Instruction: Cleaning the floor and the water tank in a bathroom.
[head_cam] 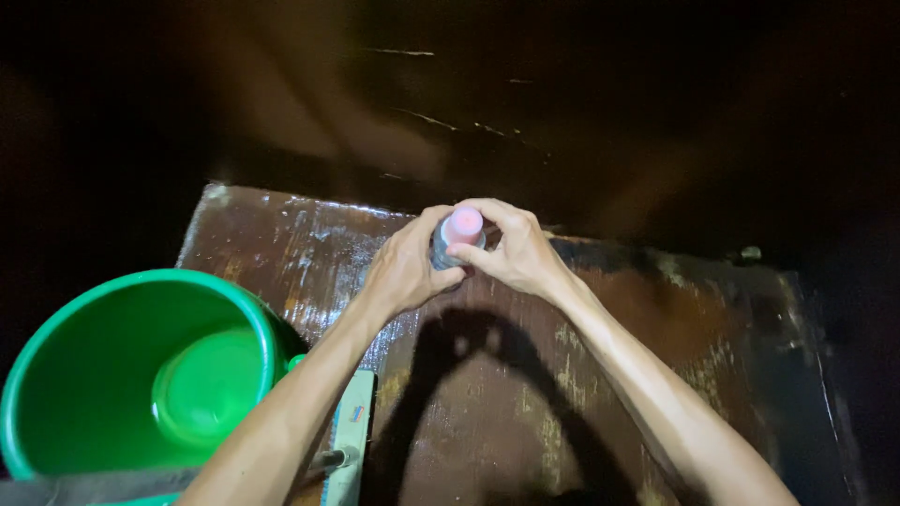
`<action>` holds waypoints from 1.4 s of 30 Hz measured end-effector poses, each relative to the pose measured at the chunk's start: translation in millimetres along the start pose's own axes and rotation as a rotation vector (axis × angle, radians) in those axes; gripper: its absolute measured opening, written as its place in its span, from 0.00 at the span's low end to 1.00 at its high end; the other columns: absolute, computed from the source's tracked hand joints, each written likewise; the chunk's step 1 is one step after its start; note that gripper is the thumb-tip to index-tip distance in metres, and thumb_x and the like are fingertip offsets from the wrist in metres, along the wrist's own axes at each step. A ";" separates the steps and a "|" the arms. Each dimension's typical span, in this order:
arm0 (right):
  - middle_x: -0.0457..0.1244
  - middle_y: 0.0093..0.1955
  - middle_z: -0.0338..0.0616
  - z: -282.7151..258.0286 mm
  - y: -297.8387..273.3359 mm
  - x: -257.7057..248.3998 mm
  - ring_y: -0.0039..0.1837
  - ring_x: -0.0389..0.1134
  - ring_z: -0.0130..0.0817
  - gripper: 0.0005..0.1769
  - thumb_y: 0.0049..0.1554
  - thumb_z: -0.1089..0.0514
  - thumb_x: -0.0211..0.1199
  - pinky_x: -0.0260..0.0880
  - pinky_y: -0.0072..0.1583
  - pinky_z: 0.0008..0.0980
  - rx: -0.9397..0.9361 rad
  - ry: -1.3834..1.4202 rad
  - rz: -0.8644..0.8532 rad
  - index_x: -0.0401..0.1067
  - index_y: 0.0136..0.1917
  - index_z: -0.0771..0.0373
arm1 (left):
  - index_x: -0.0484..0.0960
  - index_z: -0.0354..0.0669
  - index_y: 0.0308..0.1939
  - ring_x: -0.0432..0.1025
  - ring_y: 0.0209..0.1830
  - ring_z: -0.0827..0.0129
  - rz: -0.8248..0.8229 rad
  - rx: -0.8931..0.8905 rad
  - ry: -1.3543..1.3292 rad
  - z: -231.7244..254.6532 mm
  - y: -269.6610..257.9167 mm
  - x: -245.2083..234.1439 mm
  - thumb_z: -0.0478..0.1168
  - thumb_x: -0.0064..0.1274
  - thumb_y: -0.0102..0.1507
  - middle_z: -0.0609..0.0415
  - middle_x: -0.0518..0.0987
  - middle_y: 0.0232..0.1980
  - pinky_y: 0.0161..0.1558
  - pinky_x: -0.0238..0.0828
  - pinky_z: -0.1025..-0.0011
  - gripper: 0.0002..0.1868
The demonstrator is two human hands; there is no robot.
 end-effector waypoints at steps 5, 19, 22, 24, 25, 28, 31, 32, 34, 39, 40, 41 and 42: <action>0.70 0.60 0.50 -9.6 13.5 9.7 0.56 0.74 0.37 0.33 0.48 0.51 0.76 0.78 0.55 0.34 -0.015 0.106 -0.099 0.72 0.64 0.66 | 0.71 0.47 0.62 0.75 0.57 0.46 0.085 -0.034 0.077 -3.8 -12.3 -12.3 0.41 0.71 0.45 0.42 0.81 0.55 0.55 0.72 0.53 0.42; 0.70 0.58 0.51 -51.9 7.7 50.1 0.55 0.75 0.40 0.26 0.52 0.54 0.74 0.76 0.56 0.35 -0.440 0.231 -0.374 0.74 0.61 0.65 | 0.72 0.46 0.58 0.77 0.51 0.44 0.371 -0.386 0.215 23.9 -112.5 -30.1 0.42 0.71 0.45 0.40 0.83 0.48 0.50 0.74 0.53 0.39; 0.70 0.58 0.53 -60.8 8.0 65.0 0.59 0.74 0.44 0.26 0.52 0.54 0.75 0.75 0.58 0.38 -0.596 0.233 -0.355 0.74 0.61 0.66 | 0.72 0.44 0.57 0.78 0.50 0.45 0.415 -0.373 0.215 27.1 -135.0 -34.5 0.42 0.71 0.45 0.40 0.83 0.47 0.50 0.75 0.54 0.38; 0.70 0.55 0.52 -69.4 6.2 76.6 0.57 0.74 0.45 0.27 0.49 0.52 0.77 0.74 0.59 0.39 -0.640 0.214 -0.363 0.75 0.58 0.66 | 0.71 0.42 0.56 0.77 0.49 0.45 0.449 -0.364 0.252 26.9 -150.4 -36.7 0.42 0.71 0.45 0.40 0.82 0.46 0.49 0.75 0.55 0.38; 0.70 0.55 0.52 -73.2 3.3 80.2 0.57 0.74 0.45 0.27 0.49 0.52 0.77 0.74 0.59 0.39 -0.645 0.221 -0.373 0.75 0.58 0.66 | 0.71 0.42 0.56 0.77 0.49 0.45 0.456 -0.375 0.252 28.9 -159.0 -36.8 0.42 0.71 0.45 0.40 0.82 0.46 0.49 0.75 0.55 0.38; 0.70 0.55 0.52 -87.1 -4.0 89.9 0.56 0.74 0.45 0.26 0.50 0.52 0.77 0.75 0.58 0.39 -0.689 0.261 -0.415 0.75 0.58 0.66 | 0.72 0.42 0.54 0.76 0.51 0.45 0.469 -0.370 0.264 30.5 -178.8 -38.1 0.42 0.71 0.45 0.42 0.82 0.47 0.49 0.74 0.55 0.36; 0.71 0.52 0.50 -92.3 -14.7 101.4 0.51 0.76 0.41 0.26 0.49 0.50 0.76 0.77 0.53 0.37 -0.541 0.283 -0.566 0.76 0.57 0.65 | 0.73 0.43 0.53 0.76 0.52 0.47 0.491 -0.379 0.296 23.3 -195.2 -31.2 0.41 0.70 0.44 0.43 0.81 0.48 0.50 0.74 0.56 0.34; 0.71 0.52 0.50 -90.1 -17.6 106.6 0.51 0.76 0.41 0.26 0.49 0.49 0.76 0.77 0.52 0.38 -0.535 0.274 -0.565 0.76 0.56 0.65 | 0.74 0.43 0.52 0.75 0.51 0.46 0.468 -0.373 0.317 19.3 -198.7 -29.6 0.41 0.70 0.45 0.42 0.80 0.48 0.50 0.74 0.56 0.33; 0.71 0.52 0.50 -71.2 -30.7 113.5 0.50 0.76 0.41 0.27 0.49 0.48 0.76 0.78 0.52 0.38 -0.505 0.248 -0.562 0.76 0.56 0.65 | 0.75 0.43 0.52 0.75 0.51 0.46 0.429 -0.355 0.316 4.8 -202.6 -12.7 0.41 0.71 0.45 0.41 0.79 0.47 0.51 0.74 0.56 0.33; 0.71 0.51 0.54 -39.4 -52.4 128.8 0.52 0.74 0.48 0.29 0.48 0.46 0.77 0.75 0.54 0.43 -0.584 0.137 -0.596 0.76 0.55 0.66 | 0.78 0.44 0.50 0.76 0.50 0.48 0.301 -0.406 0.284 -18.2 -200.3 14.6 0.41 0.71 0.44 0.44 0.81 0.48 0.51 0.74 0.56 0.31; 0.71 0.51 0.54 -32.5 -57.7 132.2 0.52 0.74 0.48 0.29 0.48 0.46 0.77 0.75 0.54 0.43 -0.573 0.133 -0.596 0.76 0.55 0.66 | 0.78 0.44 0.50 0.76 0.50 0.48 0.293 -0.402 0.276 -26.6 -200.2 22.2 0.41 0.71 0.44 0.44 0.81 0.48 0.51 0.74 0.56 0.31; 0.71 0.51 0.55 -24.8 -63.6 137.6 0.52 0.74 0.49 0.30 0.48 0.46 0.77 0.75 0.54 0.43 -0.522 0.105 -0.639 0.75 0.57 0.66 | 0.79 0.45 0.50 0.76 0.50 0.48 0.262 -0.438 0.267 -36.2 -201.3 30.4 0.41 0.71 0.43 0.45 0.82 0.48 0.50 0.74 0.55 0.32; 0.71 0.52 0.55 -17.3 -69.6 142.7 0.52 0.74 0.49 0.31 0.48 0.46 0.76 0.75 0.54 0.43 -0.471 0.078 -0.682 0.75 0.59 0.66 | 0.79 0.45 0.51 0.77 0.50 0.48 0.231 -0.474 0.258 -45.5 -202.4 38.5 0.40 0.72 0.43 0.45 0.82 0.47 0.49 0.75 0.55 0.32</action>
Point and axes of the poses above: each hand's wrist, its own y-axis towards the middle knuckle, its own x-axis out of the palm, z = x × y, the point moved 3 cm from there along y, towards the middle knuckle
